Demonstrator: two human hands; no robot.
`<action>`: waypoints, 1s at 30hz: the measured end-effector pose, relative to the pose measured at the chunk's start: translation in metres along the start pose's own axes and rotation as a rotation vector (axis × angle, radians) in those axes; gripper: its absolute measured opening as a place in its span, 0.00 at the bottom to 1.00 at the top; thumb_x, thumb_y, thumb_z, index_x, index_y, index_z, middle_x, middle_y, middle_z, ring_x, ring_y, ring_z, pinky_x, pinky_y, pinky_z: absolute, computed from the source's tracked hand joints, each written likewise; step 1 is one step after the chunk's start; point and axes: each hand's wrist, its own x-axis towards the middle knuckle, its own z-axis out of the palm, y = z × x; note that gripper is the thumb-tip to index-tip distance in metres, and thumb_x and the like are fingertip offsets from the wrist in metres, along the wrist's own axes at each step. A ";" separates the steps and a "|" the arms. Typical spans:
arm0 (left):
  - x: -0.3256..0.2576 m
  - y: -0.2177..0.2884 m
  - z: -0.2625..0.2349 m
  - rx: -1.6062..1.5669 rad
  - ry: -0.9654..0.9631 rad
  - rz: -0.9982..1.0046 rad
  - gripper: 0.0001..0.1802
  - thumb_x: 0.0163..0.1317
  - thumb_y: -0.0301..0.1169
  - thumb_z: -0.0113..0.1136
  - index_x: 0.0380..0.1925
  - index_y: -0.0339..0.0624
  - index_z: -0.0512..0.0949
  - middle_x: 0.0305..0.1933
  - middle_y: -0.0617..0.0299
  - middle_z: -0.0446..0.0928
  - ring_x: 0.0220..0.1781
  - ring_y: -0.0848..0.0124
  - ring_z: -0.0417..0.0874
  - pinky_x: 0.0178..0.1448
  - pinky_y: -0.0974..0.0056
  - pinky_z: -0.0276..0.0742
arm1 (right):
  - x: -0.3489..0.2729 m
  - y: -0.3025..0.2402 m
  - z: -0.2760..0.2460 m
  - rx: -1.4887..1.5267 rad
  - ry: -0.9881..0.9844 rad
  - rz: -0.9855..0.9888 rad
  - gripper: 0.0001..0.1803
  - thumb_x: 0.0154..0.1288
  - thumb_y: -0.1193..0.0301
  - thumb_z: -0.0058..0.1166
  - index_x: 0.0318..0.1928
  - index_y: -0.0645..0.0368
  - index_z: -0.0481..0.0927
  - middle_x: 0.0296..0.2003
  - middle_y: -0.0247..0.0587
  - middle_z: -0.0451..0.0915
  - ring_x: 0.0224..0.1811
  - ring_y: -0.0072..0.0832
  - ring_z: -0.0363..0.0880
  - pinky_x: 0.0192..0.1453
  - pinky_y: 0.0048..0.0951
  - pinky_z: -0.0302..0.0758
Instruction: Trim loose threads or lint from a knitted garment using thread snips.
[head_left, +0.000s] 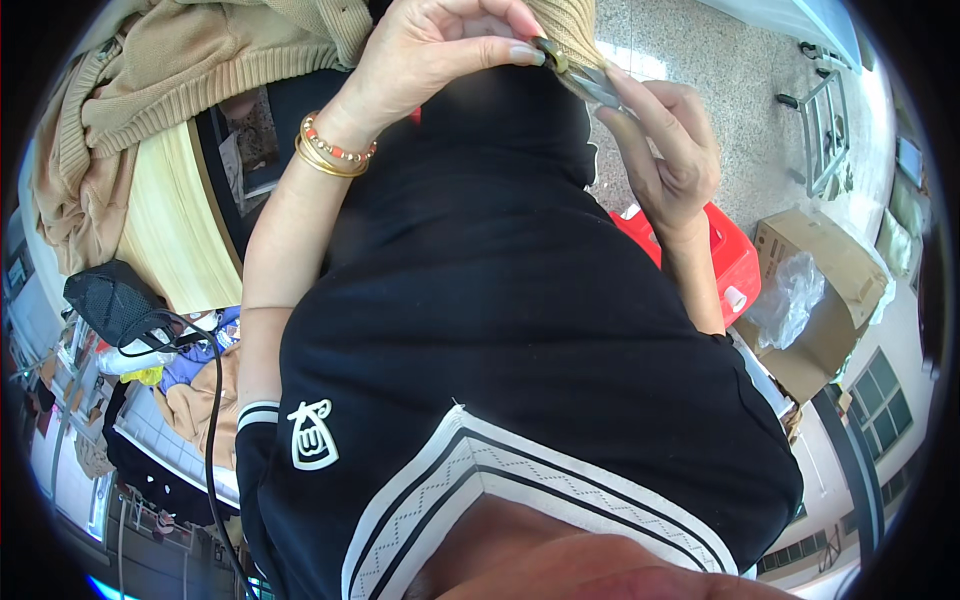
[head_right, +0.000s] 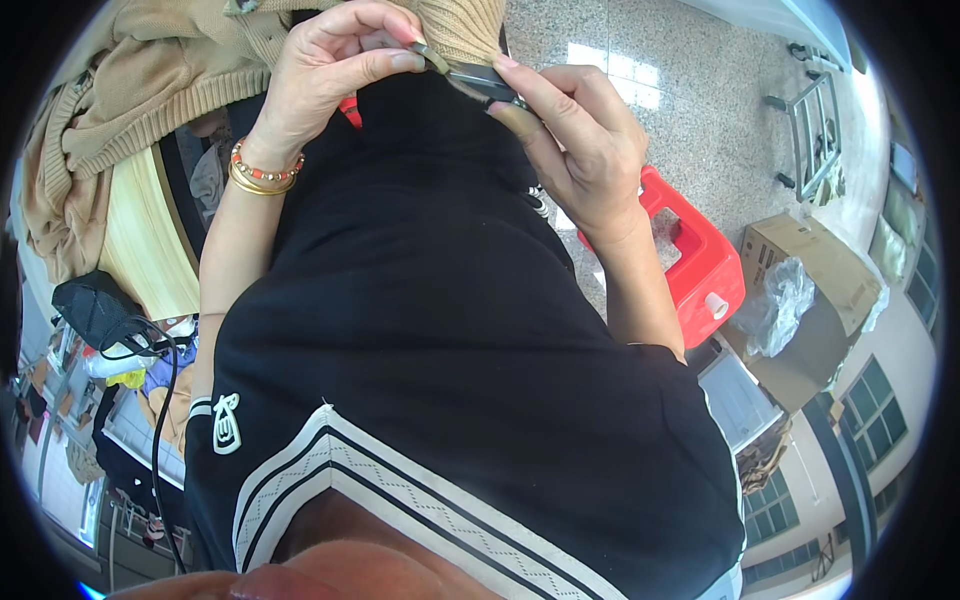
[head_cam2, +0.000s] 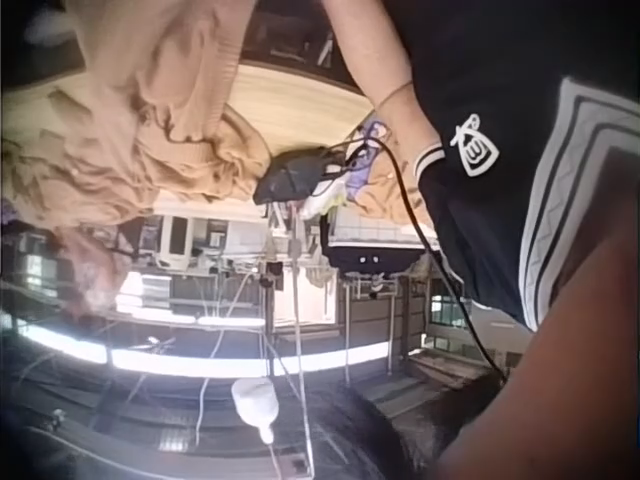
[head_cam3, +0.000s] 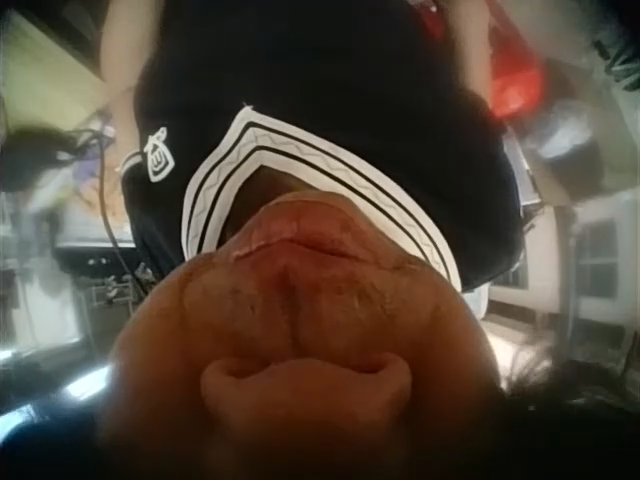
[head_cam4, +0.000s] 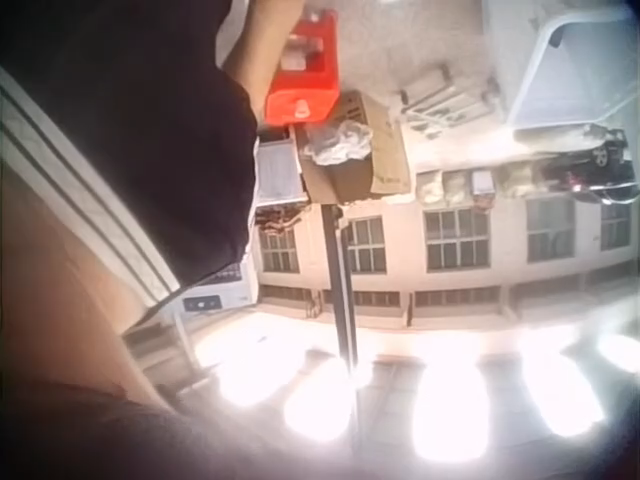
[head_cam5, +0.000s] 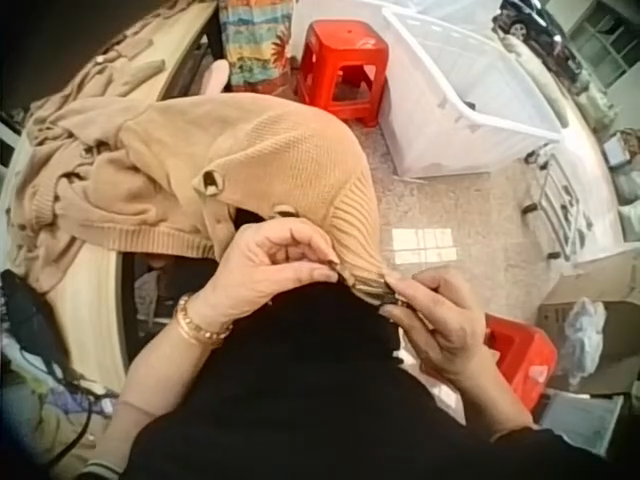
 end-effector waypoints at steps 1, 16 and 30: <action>0.005 0.017 0.008 0.039 0.116 -0.268 0.08 0.66 0.16 0.64 0.44 0.33 0.82 0.43 0.62 0.83 0.44 0.77 0.86 0.50 0.73 0.82 | -0.002 0.001 0.001 0.000 0.003 0.009 0.23 0.53 0.72 0.75 0.52 0.56 0.89 0.32 0.34 0.80 0.28 0.23 0.77 0.31 0.24 0.74; 0.003 -0.007 -0.019 -0.063 -0.109 -0.096 0.07 0.63 0.14 0.65 0.40 0.32 0.82 0.44 0.61 0.80 0.44 0.74 0.85 0.50 0.71 0.82 | -0.004 0.001 0.012 -0.109 0.059 0.002 0.21 0.54 0.69 0.75 0.51 0.48 0.90 0.31 0.27 0.79 0.25 0.20 0.76 0.26 0.25 0.72; 0.001 -0.006 -0.023 -0.056 -0.120 -0.083 0.07 0.63 0.14 0.65 0.40 0.31 0.83 0.45 0.60 0.80 0.44 0.74 0.84 0.49 0.71 0.80 | 0.000 0.001 0.010 -0.038 0.011 -0.005 0.21 0.55 0.69 0.74 0.52 0.48 0.90 0.32 0.28 0.80 0.26 0.21 0.77 0.27 0.24 0.73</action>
